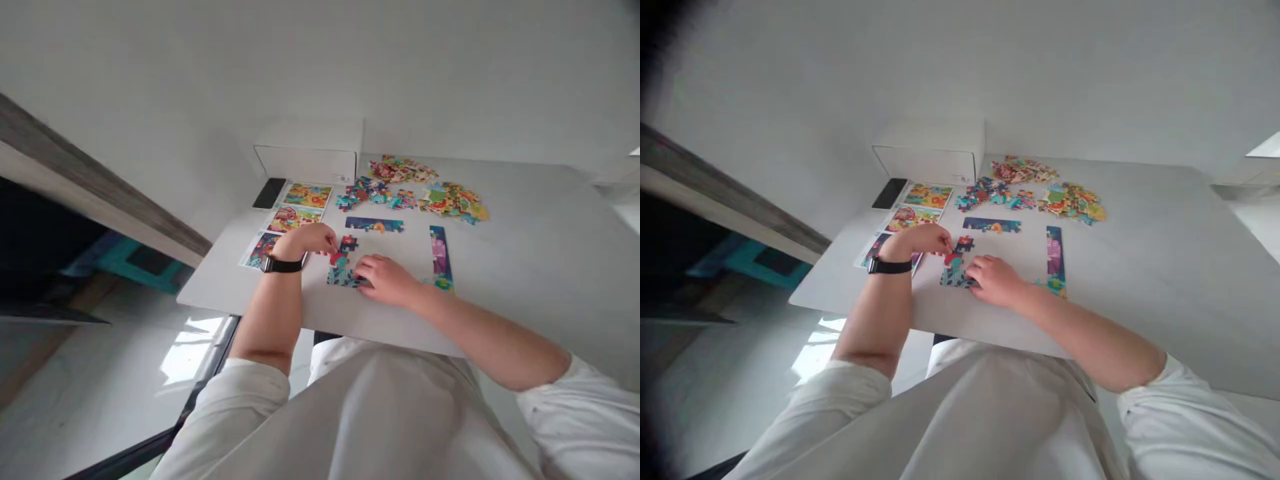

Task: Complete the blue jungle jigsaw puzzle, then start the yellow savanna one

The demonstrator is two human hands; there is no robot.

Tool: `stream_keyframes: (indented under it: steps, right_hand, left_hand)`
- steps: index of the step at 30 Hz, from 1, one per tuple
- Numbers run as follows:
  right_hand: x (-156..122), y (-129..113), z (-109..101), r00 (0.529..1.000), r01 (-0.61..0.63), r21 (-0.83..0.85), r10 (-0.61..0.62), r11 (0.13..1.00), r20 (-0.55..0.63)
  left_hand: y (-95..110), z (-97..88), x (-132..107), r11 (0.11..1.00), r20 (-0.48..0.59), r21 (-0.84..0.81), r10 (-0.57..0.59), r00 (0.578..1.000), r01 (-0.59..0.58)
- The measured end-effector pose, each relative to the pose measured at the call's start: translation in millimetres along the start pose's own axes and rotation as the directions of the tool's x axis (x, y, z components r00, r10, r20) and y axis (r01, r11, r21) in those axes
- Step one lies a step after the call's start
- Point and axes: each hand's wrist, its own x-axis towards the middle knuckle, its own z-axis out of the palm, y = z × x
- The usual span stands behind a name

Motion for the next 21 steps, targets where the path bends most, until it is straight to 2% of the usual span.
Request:
stream_keyframes:
  steps: [10,16,21]
  right_hand:
    - [-10,3,0,1.000,-0.011,0.010,0.011,1.000,0.011]
    - [-11,1,-3,0.999,-0.021,-0.017,0.022,1.000,0.037]
    - [-11,0,-3,0.999,-0.003,0.004,0.003,1.000,-0.034]
  left_hand:
    - [3,10.8,14,0.999,-0.012,0.020,0.043,0.999,-0.043]
    - [5,10.3,11,0.999,0.022,0.005,0.045,0.999,-0.045]
    - [9,10.4,9,0.999,0.014,0.034,0.025,1.000,-0.026]
